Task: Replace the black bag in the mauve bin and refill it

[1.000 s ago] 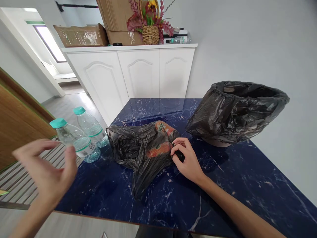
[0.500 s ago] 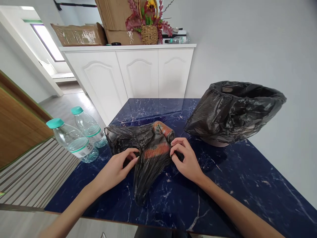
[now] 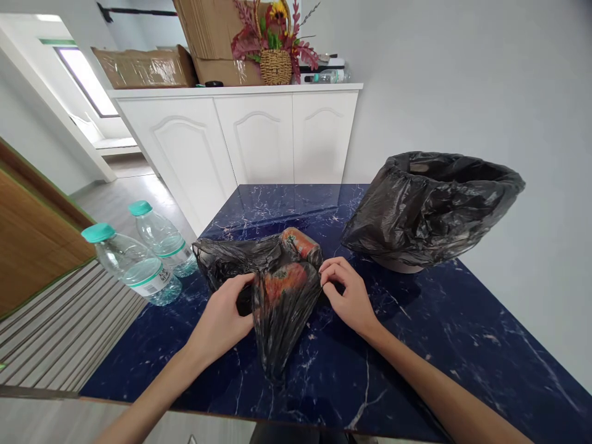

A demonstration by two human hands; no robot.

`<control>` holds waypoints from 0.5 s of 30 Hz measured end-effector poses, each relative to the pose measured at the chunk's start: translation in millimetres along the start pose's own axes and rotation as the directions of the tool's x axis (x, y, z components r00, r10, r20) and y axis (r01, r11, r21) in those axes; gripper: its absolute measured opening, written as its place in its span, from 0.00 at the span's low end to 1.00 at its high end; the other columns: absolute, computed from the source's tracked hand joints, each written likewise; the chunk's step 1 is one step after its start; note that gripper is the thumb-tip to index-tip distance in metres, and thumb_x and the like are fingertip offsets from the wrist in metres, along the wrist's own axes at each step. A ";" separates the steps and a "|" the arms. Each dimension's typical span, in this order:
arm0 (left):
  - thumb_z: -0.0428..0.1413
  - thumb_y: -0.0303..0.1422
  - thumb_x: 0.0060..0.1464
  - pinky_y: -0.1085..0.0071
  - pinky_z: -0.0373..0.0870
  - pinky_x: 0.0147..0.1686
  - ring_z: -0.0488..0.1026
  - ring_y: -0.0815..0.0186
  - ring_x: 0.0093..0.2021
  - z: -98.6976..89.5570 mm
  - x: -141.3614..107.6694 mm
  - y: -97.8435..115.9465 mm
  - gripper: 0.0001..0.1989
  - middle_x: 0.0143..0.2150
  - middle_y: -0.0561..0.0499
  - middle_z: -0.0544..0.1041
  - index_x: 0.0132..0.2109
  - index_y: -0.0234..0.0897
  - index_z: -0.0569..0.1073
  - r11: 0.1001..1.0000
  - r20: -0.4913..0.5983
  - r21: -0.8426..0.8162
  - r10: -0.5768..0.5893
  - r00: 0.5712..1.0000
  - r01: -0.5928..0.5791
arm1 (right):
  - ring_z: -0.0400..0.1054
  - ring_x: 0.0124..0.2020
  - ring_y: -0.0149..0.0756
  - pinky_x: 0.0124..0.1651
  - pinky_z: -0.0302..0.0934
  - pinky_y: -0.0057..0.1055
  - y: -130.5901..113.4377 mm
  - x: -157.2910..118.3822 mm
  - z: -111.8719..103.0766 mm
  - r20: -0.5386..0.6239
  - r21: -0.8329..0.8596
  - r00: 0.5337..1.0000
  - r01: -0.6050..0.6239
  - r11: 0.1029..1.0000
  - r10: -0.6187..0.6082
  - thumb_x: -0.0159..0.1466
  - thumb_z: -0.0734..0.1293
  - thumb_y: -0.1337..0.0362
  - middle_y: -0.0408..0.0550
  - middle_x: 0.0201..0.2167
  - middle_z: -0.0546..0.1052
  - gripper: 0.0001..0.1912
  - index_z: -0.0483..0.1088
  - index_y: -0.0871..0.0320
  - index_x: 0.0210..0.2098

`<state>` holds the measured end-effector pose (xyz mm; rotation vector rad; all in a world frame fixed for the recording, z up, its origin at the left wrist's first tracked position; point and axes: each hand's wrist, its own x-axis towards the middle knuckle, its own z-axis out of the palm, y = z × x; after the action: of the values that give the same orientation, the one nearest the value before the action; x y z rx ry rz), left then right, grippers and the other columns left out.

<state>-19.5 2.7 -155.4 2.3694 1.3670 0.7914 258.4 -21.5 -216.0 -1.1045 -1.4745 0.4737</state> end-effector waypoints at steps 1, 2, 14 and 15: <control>0.61 0.49 0.62 0.55 0.78 0.54 0.82 0.50 0.53 -5.4 -2.5 0.1 0.19 0.53 0.45 0.85 0.53 0.43 0.78 1.000 -0.044 -0.017 -0.016 0.999 0.015 | 0.72 0.41 0.39 0.41 0.69 0.34 2.8 0.9 -0.6 -0.020 0.009 1.000 -0.019 1.000 0.019 0.64 0.63 0.72 0.49 0.42 0.74 0.09 0.68 0.53 0.31; 0.60 0.49 0.64 0.56 0.79 0.54 0.82 0.51 0.54 -10.5 -5.0 -0.2 0.18 0.53 0.46 0.85 0.53 0.44 0.78 0.999 -0.080 -0.025 -0.031 0.996 0.029 | 0.72 0.42 0.40 0.40 0.69 0.34 5.3 1.6 -0.9 -0.035 0.019 0.999 -0.035 0.999 0.036 0.64 0.62 0.72 0.49 0.42 0.74 0.09 0.68 0.52 0.31; 0.56 0.55 0.67 0.53 0.79 0.55 0.82 0.47 0.56 14.8 -0.2 -2.8 0.26 0.56 0.41 0.84 0.58 0.39 0.77 0.999 0.010 0.013 -0.047 0.999 0.047 | 0.71 0.39 0.38 0.42 0.67 0.34 0.6 -3.7 4.8 0.066 0.052 0.997 -0.032 0.998 0.029 0.64 0.64 0.72 0.49 0.42 0.74 0.08 0.69 0.53 0.31; 0.57 0.55 0.66 0.51 0.79 0.55 0.83 0.46 0.55 20.6 2.1 1.0 0.27 0.55 0.40 0.84 0.57 0.39 0.76 0.999 0.021 0.026 -0.049 0.999 0.048 | 0.71 0.40 0.38 0.42 0.67 0.34 0.3 -3.7 4.5 0.069 0.051 0.997 -0.031 0.998 0.027 0.64 0.64 0.72 0.49 0.42 0.74 0.08 0.69 0.53 0.31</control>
<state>-5.8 4.5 -170.8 2.3470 1.4283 0.7380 253.9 -23.1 -219.3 -1.0795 -1.4988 0.5718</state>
